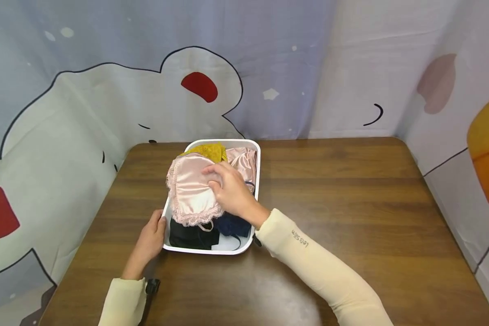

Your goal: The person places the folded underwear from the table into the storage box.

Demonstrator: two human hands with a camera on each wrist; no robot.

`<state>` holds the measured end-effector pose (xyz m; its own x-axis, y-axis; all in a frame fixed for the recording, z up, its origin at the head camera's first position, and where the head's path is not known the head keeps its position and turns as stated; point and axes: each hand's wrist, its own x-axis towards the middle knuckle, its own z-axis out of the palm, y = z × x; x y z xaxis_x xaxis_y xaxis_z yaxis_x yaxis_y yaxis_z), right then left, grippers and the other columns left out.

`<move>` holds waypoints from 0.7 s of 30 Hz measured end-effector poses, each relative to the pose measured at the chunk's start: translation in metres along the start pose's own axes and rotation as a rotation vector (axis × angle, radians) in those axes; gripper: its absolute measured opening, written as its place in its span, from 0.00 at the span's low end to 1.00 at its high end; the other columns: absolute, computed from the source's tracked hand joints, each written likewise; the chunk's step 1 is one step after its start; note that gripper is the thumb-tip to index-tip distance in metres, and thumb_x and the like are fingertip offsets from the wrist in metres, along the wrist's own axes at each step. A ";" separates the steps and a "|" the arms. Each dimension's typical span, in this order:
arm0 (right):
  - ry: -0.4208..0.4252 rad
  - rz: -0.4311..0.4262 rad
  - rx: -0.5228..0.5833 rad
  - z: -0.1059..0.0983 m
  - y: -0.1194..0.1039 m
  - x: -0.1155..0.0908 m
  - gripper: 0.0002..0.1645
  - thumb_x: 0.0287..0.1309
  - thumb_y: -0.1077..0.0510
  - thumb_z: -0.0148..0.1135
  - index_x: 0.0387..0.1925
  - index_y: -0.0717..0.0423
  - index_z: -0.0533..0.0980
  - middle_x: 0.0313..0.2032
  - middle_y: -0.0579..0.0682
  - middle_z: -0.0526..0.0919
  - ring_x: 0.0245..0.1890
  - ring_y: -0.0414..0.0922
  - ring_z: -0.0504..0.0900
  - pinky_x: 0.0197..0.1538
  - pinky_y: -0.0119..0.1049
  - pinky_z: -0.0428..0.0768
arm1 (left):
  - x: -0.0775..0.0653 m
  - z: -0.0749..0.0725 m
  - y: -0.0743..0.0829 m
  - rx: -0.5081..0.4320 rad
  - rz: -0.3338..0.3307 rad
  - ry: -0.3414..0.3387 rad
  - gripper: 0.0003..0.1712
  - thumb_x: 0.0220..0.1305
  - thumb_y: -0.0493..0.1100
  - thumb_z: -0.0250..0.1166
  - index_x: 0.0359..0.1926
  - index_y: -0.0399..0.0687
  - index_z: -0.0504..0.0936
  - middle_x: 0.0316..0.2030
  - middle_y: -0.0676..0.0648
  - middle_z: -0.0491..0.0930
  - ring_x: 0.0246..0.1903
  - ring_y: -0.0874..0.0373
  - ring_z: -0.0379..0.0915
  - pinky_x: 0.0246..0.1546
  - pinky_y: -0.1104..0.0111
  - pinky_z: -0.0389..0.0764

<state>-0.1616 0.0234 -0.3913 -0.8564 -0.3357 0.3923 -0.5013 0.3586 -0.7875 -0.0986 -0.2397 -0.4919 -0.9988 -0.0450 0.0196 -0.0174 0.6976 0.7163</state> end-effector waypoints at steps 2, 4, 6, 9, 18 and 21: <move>-0.083 0.047 -0.042 0.008 0.001 -0.002 0.16 0.57 0.68 0.60 0.48 0.56 0.77 0.45 0.47 0.77 0.45 0.42 0.72 0.51 0.36 0.68 | 0.000 0.001 0.000 0.007 0.007 0.002 0.14 0.73 0.39 0.44 0.55 0.40 0.69 0.38 0.37 0.76 0.38 0.43 0.73 0.40 0.50 0.71; -0.167 0.076 -0.098 0.015 0.003 -0.004 0.17 0.59 0.67 0.59 0.51 0.56 0.76 0.46 0.48 0.75 0.42 0.43 0.71 0.47 0.38 0.69 | 0.001 0.002 0.000 0.010 0.013 0.008 0.14 0.73 0.39 0.44 0.54 0.40 0.69 0.38 0.37 0.76 0.39 0.43 0.72 0.41 0.50 0.71; -0.245 0.091 -0.145 0.021 0.006 -0.006 0.20 0.60 0.67 0.57 0.54 0.58 0.74 0.47 0.49 0.73 0.44 0.43 0.71 0.50 0.38 0.69 | 0.002 0.002 0.000 0.006 0.016 0.014 0.14 0.73 0.39 0.44 0.54 0.40 0.69 0.40 0.36 0.77 0.41 0.42 0.72 0.42 0.49 0.70; -0.356 0.112 -0.207 0.030 0.012 -0.011 0.22 0.62 0.66 0.54 0.59 0.59 0.72 0.45 0.51 0.70 0.42 0.43 0.71 0.49 0.36 0.70 | 0.002 0.002 0.001 0.002 0.013 0.015 0.14 0.73 0.39 0.44 0.54 0.40 0.70 0.42 0.35 0.76 0.43 0.41 0.72 0.44 0.49 0.69; -0.548 0.044 -0.343 0.048 0.023 -0.022 0.25 0.61 0.67 0.51 0.60 0.59 0.71 0.50 0.54 0.75 0.50 0.47 0.72 0.57 0.39 0.67 | 0.003 0.002 0.001 0.007 0.001 0.007 0.15 0.73 0.40 0.43 0.54 0.42 0.69 0.45 0.35 0.76 0.46 0.41 0.72 0.46 0.49 0.68; -0.568 0.034 -0.349 0.049 0.020 -0.024 0.23 0.62 0.64 0.52 0.60 0.56 0.73 0.52 0.53 0.76 0.51 0.48 0.71 0.57 0.39 0.67 | 0.003 0.002 -0.001 0.002 -0.006 0.009 0.15 0.72 0.40 0.44 0.54 0.42 0.70 0.46 0.35 0.76 0.47 0.41 0.71 0.46 0.49 0.68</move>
<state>-0.1457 -0.0038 -0.4399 -0.7219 -0.6918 -0.0162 -0.5680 0.6058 -0.5572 -0.1014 -0.2387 -0.4938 -0.9982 -0.0556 0.0213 -0.0236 0.6989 0.7148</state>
